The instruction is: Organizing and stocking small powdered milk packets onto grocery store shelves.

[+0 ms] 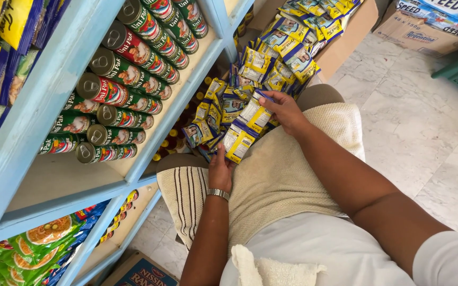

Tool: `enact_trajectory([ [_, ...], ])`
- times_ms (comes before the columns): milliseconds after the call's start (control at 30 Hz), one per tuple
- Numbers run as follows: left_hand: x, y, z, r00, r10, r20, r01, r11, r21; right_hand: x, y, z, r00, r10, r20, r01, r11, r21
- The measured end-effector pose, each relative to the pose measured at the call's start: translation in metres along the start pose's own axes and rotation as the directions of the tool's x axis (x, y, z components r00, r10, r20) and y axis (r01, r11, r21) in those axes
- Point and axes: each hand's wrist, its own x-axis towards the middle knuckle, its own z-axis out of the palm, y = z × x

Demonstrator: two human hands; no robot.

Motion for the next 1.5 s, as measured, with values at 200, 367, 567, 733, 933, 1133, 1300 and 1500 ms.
enact_trajectory([
  [200,0.006,-0.006,-0.004,0.998,0.021,-0.054,-0.02,1.0,0.016,0.01,0.015,-0.01,0.998,-0.058,-0.021,0.058,0.998,-0.01],
  [367,0.002,-0.004,0.001,0.998,0.007,-0.065,-0.004,0.999,0.044,0.014,0.022,-0.016,0.992,-0.129,-0.003,0.129,0.992,0.014],
  [567,0.001,-0.007,-0.004,0.998,-0.031,-0.058,0.028,0.998,-0.052,-0.005,0.015,-0.002,0.963,-0.265,0.058,0.271,0.939,-0.212],
  [733,-0.006,-0.006,-0.001,0.996,0.027,0.087,-0.025,0.999,-0.019,-0.012,0.024,0.004,0.942,-0.285,0.176,0.323,0.911,-0.257],
  [933,-0.007,-0.005,0.005,0.991,-0.03,0.129,0.027,0.999,0.023,-0.011,0.028,0.003,0.939,-0.303,0.164,0.342,0.88,-0.329],
  [1133,-0.005,-0.008,0.006,0.99,-0.043,0.131,0.045,0.999,-0.015,-0.018,0.038,0.006,0.941,-0.232,0.248,0.321,0.843,-0.431],
  [1300,-0.006,-0.006,0.004,0.986,-0.043,0.161,0.058,0.995,-0.087,-0.042,0.024,0.028,0.868,-0.33,0.371,0.491,0.674,-0.551],
  [1500,0.011,-0.017,-0.011,0.975,-0.077,0.208,0.127,0.962,-0.241,-0.054,0.027,0.042,0.788,-0.32,0.525,0.613,0.485,-0.624],
])
